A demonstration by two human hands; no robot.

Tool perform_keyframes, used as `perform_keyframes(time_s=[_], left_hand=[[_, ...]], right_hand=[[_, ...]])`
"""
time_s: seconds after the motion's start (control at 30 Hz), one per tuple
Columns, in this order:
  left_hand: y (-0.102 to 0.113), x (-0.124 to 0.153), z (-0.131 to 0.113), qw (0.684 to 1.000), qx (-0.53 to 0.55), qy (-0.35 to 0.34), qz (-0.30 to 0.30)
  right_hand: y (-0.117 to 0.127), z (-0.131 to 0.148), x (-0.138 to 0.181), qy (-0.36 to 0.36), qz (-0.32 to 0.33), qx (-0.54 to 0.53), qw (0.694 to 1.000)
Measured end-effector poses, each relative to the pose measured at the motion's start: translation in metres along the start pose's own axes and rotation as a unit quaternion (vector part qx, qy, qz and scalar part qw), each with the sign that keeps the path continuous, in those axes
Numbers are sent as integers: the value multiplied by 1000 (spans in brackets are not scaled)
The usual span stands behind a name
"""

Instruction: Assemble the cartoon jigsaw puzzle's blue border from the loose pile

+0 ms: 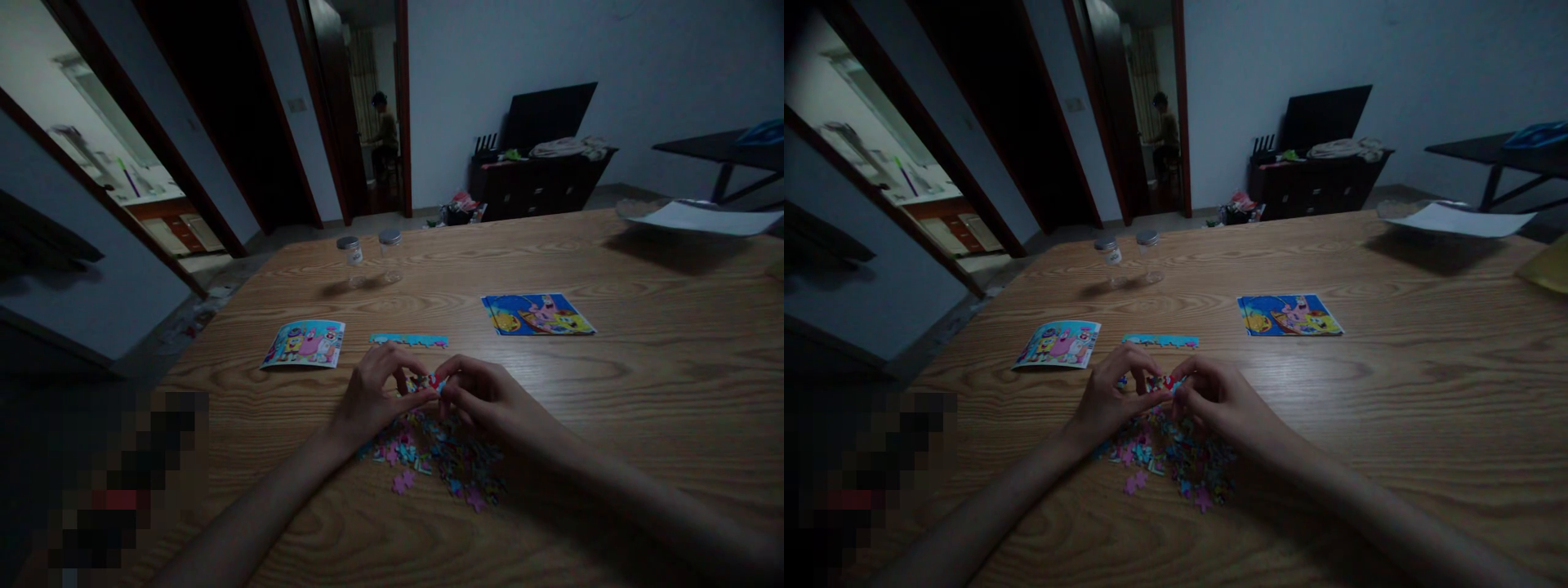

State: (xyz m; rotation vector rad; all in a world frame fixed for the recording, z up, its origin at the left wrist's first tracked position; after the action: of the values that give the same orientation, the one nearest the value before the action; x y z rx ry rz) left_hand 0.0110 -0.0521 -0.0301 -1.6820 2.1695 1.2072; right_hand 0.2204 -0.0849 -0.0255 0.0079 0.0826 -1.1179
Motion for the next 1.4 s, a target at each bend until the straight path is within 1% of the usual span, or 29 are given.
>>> perform_keyframes(time_s=[0.1,0.27,0.37,0.47,0.6,0.77,0.93,1.07,1.13,1.17,1.27,1.33,1.4], left_hand=[[2,-1,-1,1000,-10,-21,15],[3,0,1,997,-36,-53,50],[3,1,2,996,-37,-63,52],[2,1,1,996,-28,-57,55],[3,0,0,997,-14,-60,47],[2,-1,-2,995,-25,-79,49],[1,-2,-3,994,-40,-91,51],[2,-1,-2,993,-47,-86,59],[2,0,-1,996,-28,-65,60],[2,0,-1,997,-13,-40,60],[2,0,-4,997,20,65,35],[1,-1,-8,992,31,118,27],[0,-3,-14,988,49,145,31]], right_hand=[[0,0,1,8,8,1,1000],[-2,4,1,-8,16,19,1000],[-3,6,1,-23,24,22,999],[-1,5,2,-32,30,10,999],[2,1,3,-33,59,-16,998],[3,0,4,-64,83,-14,994],[2,0,3,-77,78,-19,994],[2,-6,1,-62,77,-34,994],[3,-7,0,-51,55,-42,996],[4,-7,0,-45,42,-43,997],[5,-3,0,-24,12,-34,999],[5,0,1,-13,8,-28,1000],[4,2,2,-6,9,-24,1000]])
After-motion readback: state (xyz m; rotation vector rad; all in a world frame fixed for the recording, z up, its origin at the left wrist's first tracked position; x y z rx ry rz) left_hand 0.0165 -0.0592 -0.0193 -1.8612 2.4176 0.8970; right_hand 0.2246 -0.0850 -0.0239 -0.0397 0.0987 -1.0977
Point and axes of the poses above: each hand's wrist, its own x-axis away from the middle knuckle, its own y-axis out of the back of the hand, z = x × y, the point moved 1 cm from there along -x, towards the middle knuckle, and after that the axes turned 8 degrees about y, right-handed, at the moved point
